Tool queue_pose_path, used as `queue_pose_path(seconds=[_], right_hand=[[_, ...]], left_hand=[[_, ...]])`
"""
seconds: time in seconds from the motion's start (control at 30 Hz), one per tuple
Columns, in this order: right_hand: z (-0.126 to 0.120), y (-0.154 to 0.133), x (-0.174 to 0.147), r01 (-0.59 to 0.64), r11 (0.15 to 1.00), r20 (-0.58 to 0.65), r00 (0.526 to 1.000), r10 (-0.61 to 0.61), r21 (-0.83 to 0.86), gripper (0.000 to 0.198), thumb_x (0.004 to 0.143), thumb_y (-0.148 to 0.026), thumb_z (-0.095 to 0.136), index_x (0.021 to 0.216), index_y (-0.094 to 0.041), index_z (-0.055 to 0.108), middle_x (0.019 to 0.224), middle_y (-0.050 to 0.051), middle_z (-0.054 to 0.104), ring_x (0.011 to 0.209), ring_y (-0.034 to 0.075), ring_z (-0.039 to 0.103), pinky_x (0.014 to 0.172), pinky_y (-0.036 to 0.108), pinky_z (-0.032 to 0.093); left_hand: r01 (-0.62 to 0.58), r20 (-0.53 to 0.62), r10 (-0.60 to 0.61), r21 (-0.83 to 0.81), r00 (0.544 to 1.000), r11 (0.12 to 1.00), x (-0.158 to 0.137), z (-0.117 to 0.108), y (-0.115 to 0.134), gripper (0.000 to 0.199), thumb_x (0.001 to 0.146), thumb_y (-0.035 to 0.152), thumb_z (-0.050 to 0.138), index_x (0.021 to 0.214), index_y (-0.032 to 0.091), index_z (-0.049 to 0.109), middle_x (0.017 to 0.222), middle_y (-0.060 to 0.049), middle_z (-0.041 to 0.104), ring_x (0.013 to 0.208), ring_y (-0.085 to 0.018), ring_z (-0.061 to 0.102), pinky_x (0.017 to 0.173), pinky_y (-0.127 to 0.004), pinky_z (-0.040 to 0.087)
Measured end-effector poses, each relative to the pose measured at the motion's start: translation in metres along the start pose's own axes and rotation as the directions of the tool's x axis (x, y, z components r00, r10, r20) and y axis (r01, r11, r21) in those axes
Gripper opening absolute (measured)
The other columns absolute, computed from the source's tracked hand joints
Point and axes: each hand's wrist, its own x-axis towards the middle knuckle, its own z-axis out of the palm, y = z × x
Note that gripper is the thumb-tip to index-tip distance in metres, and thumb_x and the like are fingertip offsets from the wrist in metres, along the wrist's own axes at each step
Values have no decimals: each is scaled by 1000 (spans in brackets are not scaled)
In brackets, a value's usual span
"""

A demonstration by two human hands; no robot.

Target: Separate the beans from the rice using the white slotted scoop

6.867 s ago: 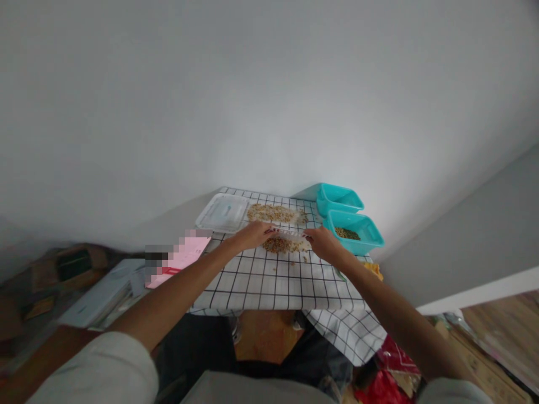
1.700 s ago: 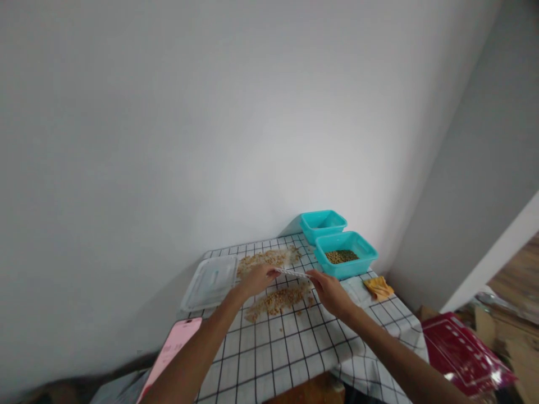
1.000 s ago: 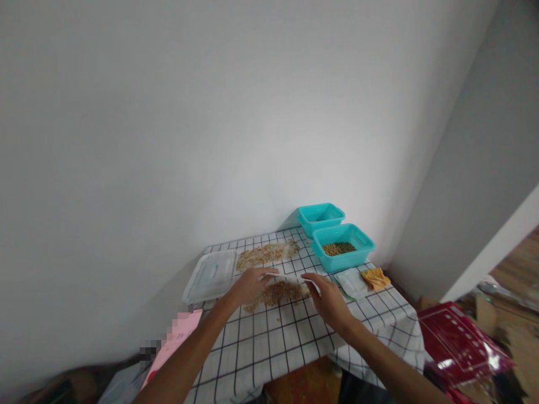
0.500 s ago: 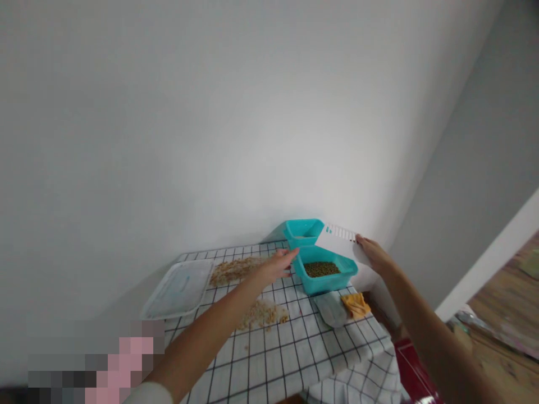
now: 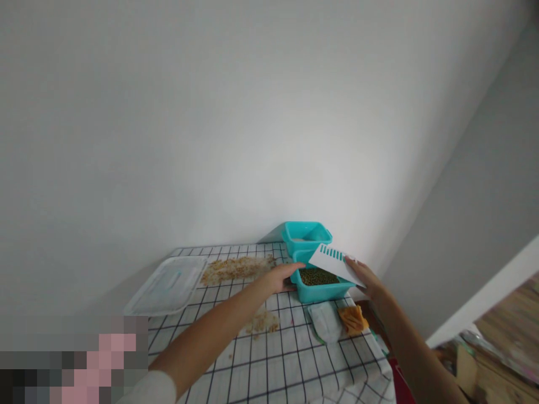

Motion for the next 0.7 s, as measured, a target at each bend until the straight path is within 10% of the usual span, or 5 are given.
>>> queue_pose_path(seconds=[0.4,0.7], right_hand=[[10,-13,-9,51,999,21,998,-51,-8,33,80,-40,74,101,-17,65,85,6,76,67,19,70,58,29,57],[31,-62,-57,53,997,65,996,-56,52,35,80,-43,73,105,-19,65,84,6,77,59,19,68,52,28,56]], left_hand=[[160,-71,-159,5,985,987,-8,22,25,35,94,34,61,125,18,60,125,-10,64,104,-24,65,86,-46,57],[-130,-26,127,-144,991,981,-93,2,37,47,73,42,76,114,25,63,107,-8,73,92,-26,67,70,-36,56]])
